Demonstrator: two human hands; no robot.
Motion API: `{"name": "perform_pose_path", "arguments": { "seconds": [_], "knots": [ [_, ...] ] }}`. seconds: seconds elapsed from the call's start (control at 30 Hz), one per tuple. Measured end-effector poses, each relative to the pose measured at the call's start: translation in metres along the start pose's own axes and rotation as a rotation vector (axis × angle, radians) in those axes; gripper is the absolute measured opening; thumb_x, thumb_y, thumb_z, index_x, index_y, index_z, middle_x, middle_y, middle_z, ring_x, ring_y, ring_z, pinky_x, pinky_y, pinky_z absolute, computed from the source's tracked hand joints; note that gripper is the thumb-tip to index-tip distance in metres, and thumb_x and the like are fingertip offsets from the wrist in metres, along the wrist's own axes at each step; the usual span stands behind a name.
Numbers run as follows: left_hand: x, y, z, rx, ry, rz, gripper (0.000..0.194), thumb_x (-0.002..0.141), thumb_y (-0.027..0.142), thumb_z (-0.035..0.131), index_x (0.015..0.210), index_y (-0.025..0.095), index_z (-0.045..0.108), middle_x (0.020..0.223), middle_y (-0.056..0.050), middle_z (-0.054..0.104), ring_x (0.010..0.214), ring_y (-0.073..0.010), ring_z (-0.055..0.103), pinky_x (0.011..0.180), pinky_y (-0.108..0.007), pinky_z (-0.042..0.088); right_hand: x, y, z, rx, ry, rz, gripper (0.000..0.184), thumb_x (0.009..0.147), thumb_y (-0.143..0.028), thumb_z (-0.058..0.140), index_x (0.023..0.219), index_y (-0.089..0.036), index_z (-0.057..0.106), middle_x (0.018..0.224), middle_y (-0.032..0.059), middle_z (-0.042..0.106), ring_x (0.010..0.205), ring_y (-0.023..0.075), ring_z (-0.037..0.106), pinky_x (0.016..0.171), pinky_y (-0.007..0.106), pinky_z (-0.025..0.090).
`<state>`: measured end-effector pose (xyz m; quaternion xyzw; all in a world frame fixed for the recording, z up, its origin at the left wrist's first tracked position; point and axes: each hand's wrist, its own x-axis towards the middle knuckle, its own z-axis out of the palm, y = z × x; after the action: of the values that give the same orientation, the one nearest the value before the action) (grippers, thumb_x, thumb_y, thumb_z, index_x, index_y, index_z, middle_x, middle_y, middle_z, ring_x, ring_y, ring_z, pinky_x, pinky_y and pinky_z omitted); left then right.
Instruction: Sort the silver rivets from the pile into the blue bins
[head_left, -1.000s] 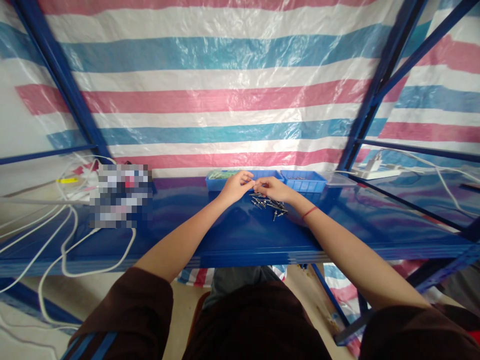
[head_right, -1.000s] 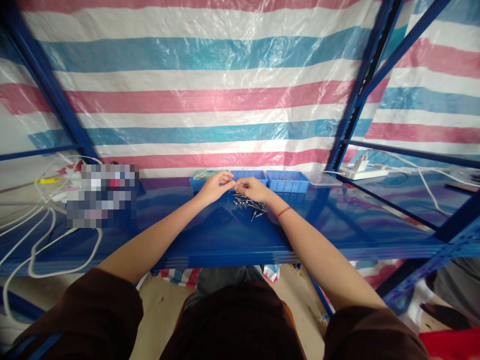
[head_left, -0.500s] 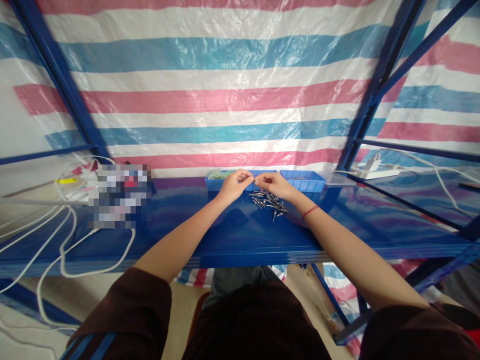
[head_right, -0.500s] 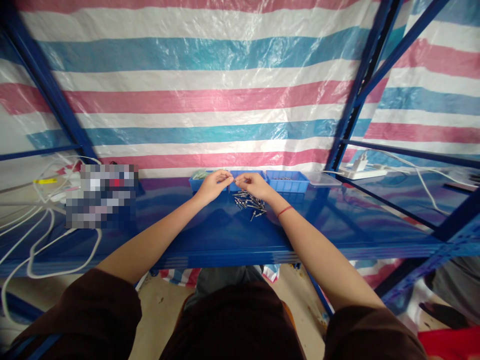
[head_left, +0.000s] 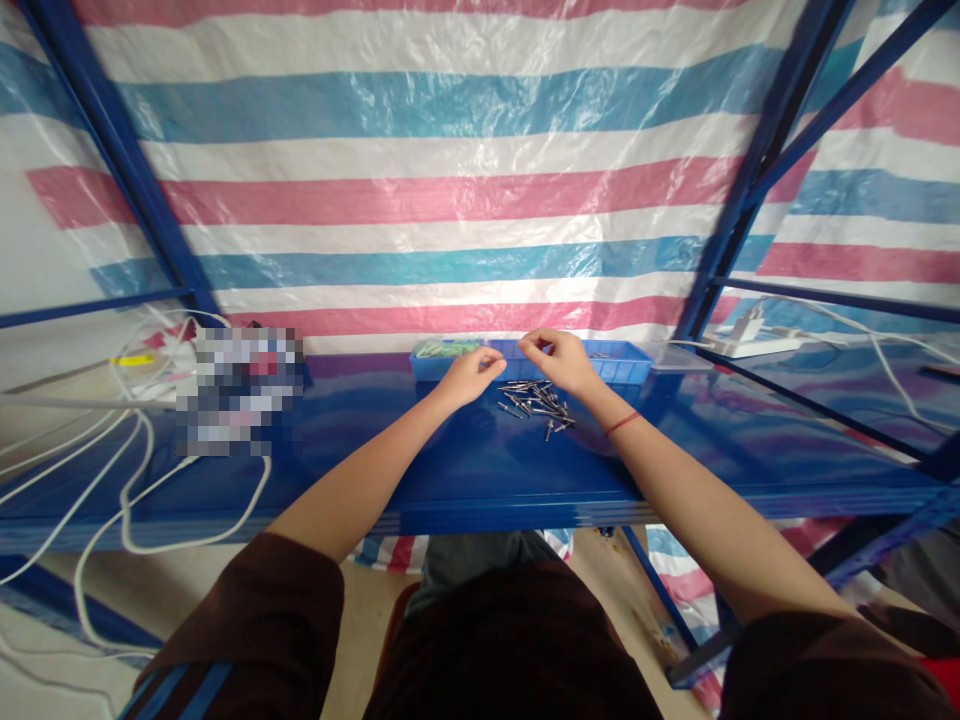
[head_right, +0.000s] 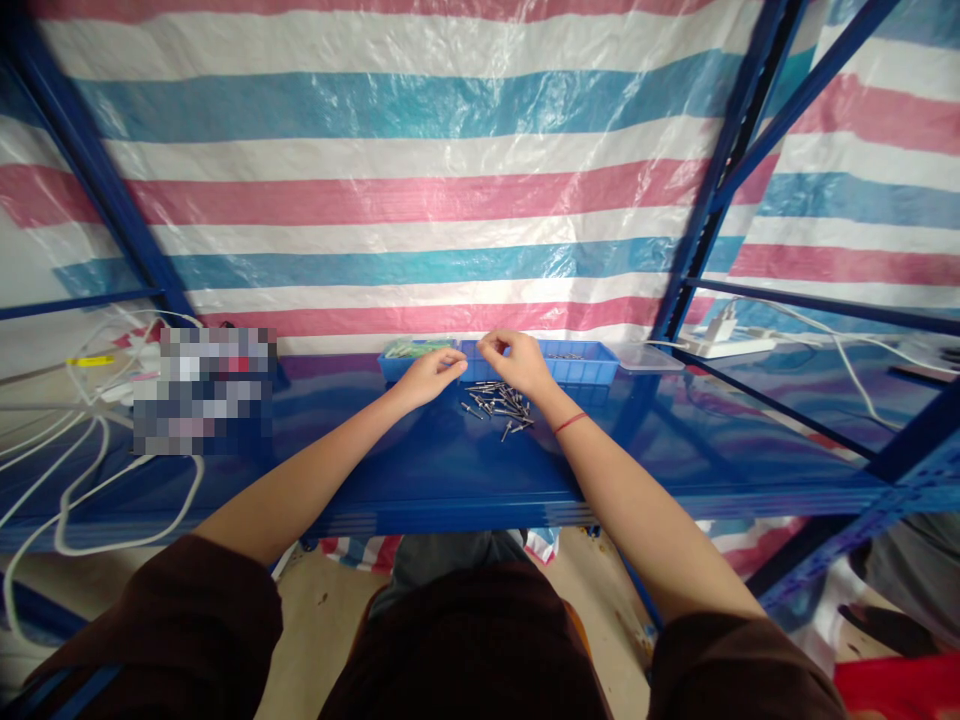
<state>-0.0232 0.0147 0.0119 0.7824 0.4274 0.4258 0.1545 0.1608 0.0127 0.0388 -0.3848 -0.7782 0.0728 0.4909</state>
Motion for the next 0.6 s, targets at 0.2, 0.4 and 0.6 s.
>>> {"name": "perform_pose_path", "arguments": {
  "seconds": [0.2,0.4,0.6],
  "knots": [
    [-0.007,0.003,-0.006,0.229,-0.296,0.120,0.023,0.079,0.028,0.056,0.097,0.017,0.067,0.092,-0.006,0.068,0.080,-0.0158,0.061,0.080,-0.029,0.047,0.008,0.031,-0.035,-0.285,0.295,0.158,0.030,0.080,-0.031,0.043,0.088,-0.013,0.067,0.085,0.0108,0.068,0.074,0.0196,0.059,0.072,0.031,0.044],
    [-0.009,0.002,-0.009,0.213,-0.450,0.188,0.021,0.075,0.030,0.062,0.092,0.022,0.071,0.094,-0.005,0.065,0.083,-0.0155,0.061,0.077,-0.025,0.045,0.001,0.065,-0.047,-0.563,0.397,0.468,0.045,0.076,-0.036,0.049,0.113,-0.011,0.057,0.100,0.0160,0.065,0.099,0.0308,0.052,0.086,0.046,0.038],
    [-0.008,0.004,-0.007,0.251,-0.466,0.238,0.014,0.077,0.025,0.059,0.084,0.019,0.070,0.091,-0.006,0.064,0.085,-0.0166,0.060,0.079,-0.027,0.044,0.004,0.059,-0.043,-0.499,0.358,0.408,0.040,0.076,-0.031,0.049,0.110,-0.010,0.057,0.100,0.0167,0.063,0.099,0.0290,0.053,0.089,0.047,0.036]
  ]
}}
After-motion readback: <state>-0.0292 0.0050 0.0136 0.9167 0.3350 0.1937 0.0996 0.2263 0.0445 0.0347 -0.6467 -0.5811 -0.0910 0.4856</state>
